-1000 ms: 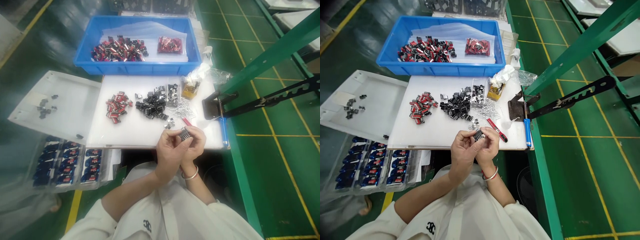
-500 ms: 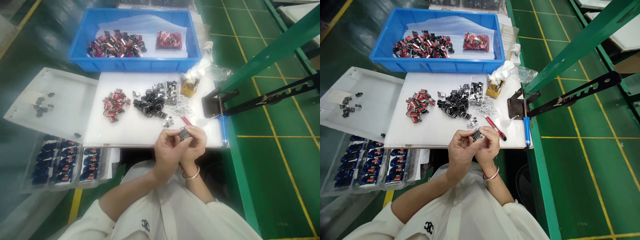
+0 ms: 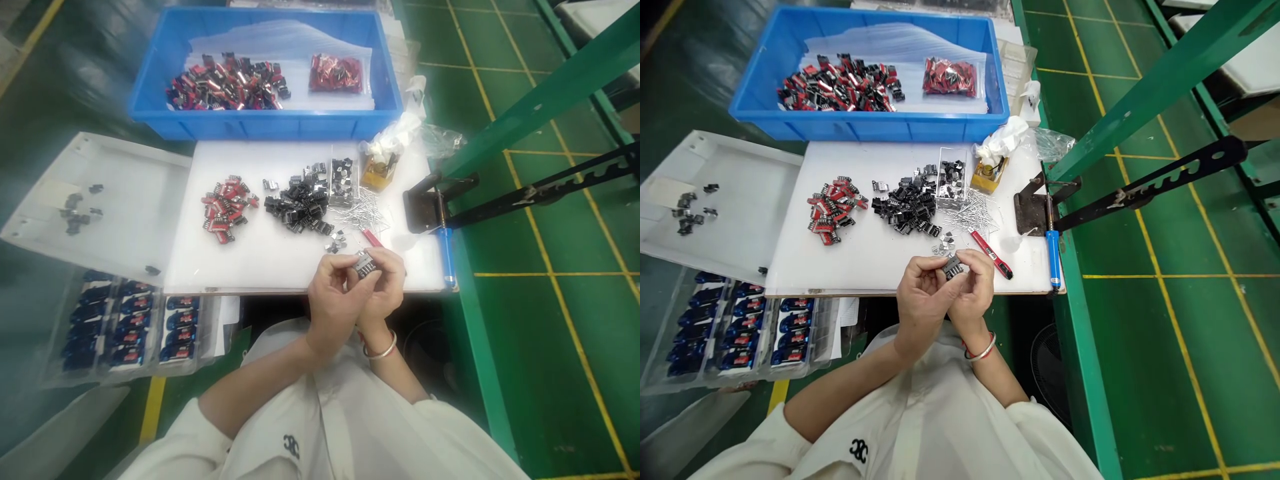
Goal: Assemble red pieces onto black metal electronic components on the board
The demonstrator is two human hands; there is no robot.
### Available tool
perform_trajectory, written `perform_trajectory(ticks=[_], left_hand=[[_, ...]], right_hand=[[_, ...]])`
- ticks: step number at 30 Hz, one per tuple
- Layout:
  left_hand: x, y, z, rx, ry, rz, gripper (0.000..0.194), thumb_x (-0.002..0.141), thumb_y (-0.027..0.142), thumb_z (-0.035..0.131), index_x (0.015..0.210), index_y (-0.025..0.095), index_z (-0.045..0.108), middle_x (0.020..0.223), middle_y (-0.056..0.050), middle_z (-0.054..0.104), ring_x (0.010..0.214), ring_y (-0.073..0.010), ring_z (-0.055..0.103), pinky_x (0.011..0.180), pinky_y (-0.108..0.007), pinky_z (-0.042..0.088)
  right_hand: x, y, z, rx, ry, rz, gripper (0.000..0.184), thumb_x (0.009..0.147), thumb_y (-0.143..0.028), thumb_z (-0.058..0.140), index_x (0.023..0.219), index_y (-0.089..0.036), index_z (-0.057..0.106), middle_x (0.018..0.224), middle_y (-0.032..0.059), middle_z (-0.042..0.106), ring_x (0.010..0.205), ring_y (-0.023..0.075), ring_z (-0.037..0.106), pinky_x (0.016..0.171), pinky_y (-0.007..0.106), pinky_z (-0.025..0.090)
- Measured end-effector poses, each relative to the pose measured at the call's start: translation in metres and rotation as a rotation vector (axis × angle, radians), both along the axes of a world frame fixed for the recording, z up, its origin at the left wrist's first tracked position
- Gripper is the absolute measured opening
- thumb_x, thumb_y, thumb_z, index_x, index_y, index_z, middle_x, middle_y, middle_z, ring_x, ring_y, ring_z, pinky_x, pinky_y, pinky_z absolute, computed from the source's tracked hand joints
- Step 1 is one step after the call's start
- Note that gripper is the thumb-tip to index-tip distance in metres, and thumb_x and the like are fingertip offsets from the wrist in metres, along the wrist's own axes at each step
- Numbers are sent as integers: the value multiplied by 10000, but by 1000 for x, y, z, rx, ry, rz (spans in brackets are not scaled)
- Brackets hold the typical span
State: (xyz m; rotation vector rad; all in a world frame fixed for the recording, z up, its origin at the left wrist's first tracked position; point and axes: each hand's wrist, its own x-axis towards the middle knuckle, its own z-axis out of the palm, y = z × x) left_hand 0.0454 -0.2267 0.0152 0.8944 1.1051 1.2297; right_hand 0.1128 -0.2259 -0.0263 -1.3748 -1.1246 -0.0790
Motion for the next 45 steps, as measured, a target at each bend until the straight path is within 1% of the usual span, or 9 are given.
perform_trajectory(ticks=[8,15,21,25,29,33,37,41,45], left_hand=[[0,2,-9,-64,-33,-19,289,706,224,820,910,183,620,729,56,550,658,-60,542,650,-189,475],[-11,5,-9,-138,-133,-42,394,702,324,836,990,192,600,869,4,632,802,-108,628,781,-247,520],[-31,17,-4,-322,-336,-246,396,837,546,666,968,176,616,763,-1,636,700,-117,620,686,-257,526],[-42,25,-7,-418,-379,-415,366,789,496,747,844,153,632,692,18,604,620,-77,562,593,-194,470],[-55,26,-11,-487,-424,-516,381,698,465,837,840,162,654,700,9,634,589,-69,564,564,-189,447],[-69,22,-17,-507,-447,-570,449,676,448,858,1003,179,707,820,-33,692,674,-102,638,645,-228,508],[-82,18,-24,-506,-446,-529,460,644,403,888,998,178,699,909,-59,723,701,-113,664,675,-239,537],[-94,19,-29,-529,-426,-403,466,635,399,895,963,170,655,876,-49,725,684,-101,663,659,-216,540],[-102,23,-32,-497,-411,-314,504,639,402,893,994,156,632,835,-38,713,686,-101,658,659,-210,534]], right_hand=[[5,-1,-3,-42,-71,50,186,872,-257,682,1051,-245,635,915,50,675,894,224,673,823,415,570],[14,0,-5,-247,212,319,230,861,-364,689,1063,-257,656,997,57,694,950,221,675,838,382,571],[37,-2,-1,-405,380,649,326,846,-519,681,1045,-263,716,1082,75,710,1102,248,642,1001,427,520],[46,-4,2,-480,387,854,369,835,-510,712,1125,-280,718,1180,79,684,1203,250,592,1052,430,488],[48,-5,-1,-553,446,930,514,815,-551,720,1238,-264,661,1248,100,653,1186,256,610,981,431,533],[44,-5,-3,-635,486,941,598,788,-589,727,1254,-225,636,1232,123,666,1125,249,647,930,420,562],[42,-4,-1,-716,424,902,529,802,-488,743,1241,-210,641,1081,88,722,947,196,686,867,381,575],[46,7,-1,-709,297,636,324,860,-378,666,1123,-190,686,926,54,738,846,185,689,783,352,573],[46,28,-8,-594,-24,378,199,893,-307,600,1022,-195,702,902,50,721,852,205,661,816,385,542]])
